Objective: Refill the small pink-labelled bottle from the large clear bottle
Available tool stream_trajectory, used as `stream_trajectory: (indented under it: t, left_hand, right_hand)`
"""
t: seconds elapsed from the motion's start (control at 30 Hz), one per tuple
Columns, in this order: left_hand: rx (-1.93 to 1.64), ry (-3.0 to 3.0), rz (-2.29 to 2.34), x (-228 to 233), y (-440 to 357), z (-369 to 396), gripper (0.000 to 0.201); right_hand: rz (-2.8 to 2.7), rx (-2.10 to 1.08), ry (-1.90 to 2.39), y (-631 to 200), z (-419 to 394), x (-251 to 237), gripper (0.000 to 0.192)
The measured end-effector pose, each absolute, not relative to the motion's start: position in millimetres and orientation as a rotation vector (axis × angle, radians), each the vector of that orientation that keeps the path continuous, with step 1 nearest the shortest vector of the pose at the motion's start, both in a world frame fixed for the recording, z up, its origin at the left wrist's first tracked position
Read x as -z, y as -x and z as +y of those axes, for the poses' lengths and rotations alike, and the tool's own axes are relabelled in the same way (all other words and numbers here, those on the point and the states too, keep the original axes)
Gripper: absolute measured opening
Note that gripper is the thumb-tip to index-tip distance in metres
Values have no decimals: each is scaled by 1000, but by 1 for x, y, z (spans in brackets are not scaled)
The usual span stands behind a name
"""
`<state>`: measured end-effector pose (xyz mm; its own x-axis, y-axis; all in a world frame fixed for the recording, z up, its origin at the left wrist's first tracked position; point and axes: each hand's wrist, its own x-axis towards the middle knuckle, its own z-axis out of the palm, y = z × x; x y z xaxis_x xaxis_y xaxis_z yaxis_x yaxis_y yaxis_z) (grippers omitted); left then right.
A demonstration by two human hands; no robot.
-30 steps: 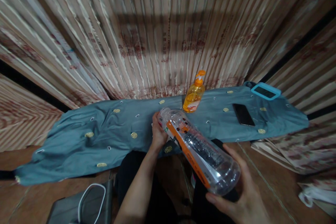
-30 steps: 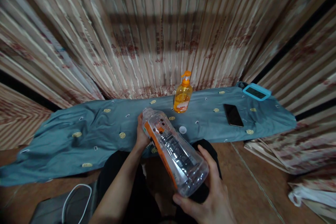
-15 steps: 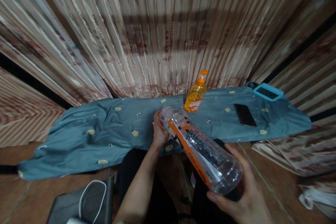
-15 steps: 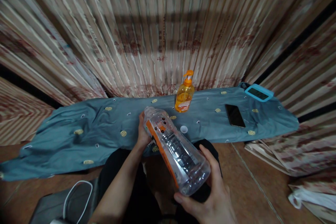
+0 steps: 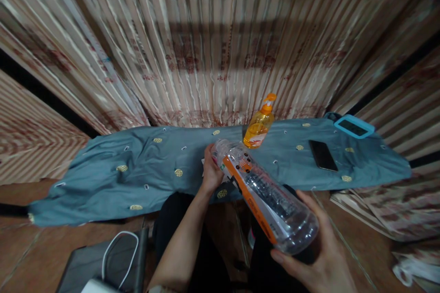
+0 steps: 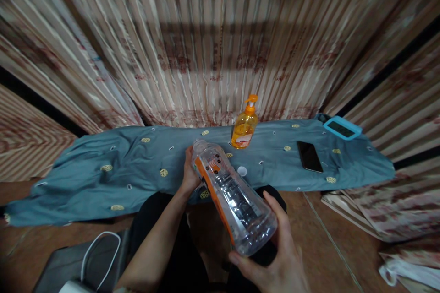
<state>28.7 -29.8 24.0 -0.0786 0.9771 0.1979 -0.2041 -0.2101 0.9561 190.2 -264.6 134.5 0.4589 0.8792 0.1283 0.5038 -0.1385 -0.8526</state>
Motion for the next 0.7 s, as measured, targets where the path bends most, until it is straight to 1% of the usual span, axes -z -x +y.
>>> stream_trajectory:
  t: [0.17,0.33,0.47,0.6,0.7]
  left_hand:
    - [-1511,-1196,979,-24,-28,-30,62]
    - [-1514,-1227,1001,-25,-28,-31,67]
    - [-1516,-1248,1009,-24,-28,-31,74]
    - [-1531,-1278,1005,-24,-29,-31,72]
    - [-1532,-1300,1004,-22,-28,-30,74]
  right_hand:
    - [-1150,-554,1792,-189,-264,-135,90]
    - [-1129,-585,1808,-190,-264,-133,93]
    - [-1154,-565,1794,-192,-264,-130,91]
    - [-1161,-549,1805,-192,-264,-130,92]
    - [-1166,-540,1819,-192,-263,-131,91]
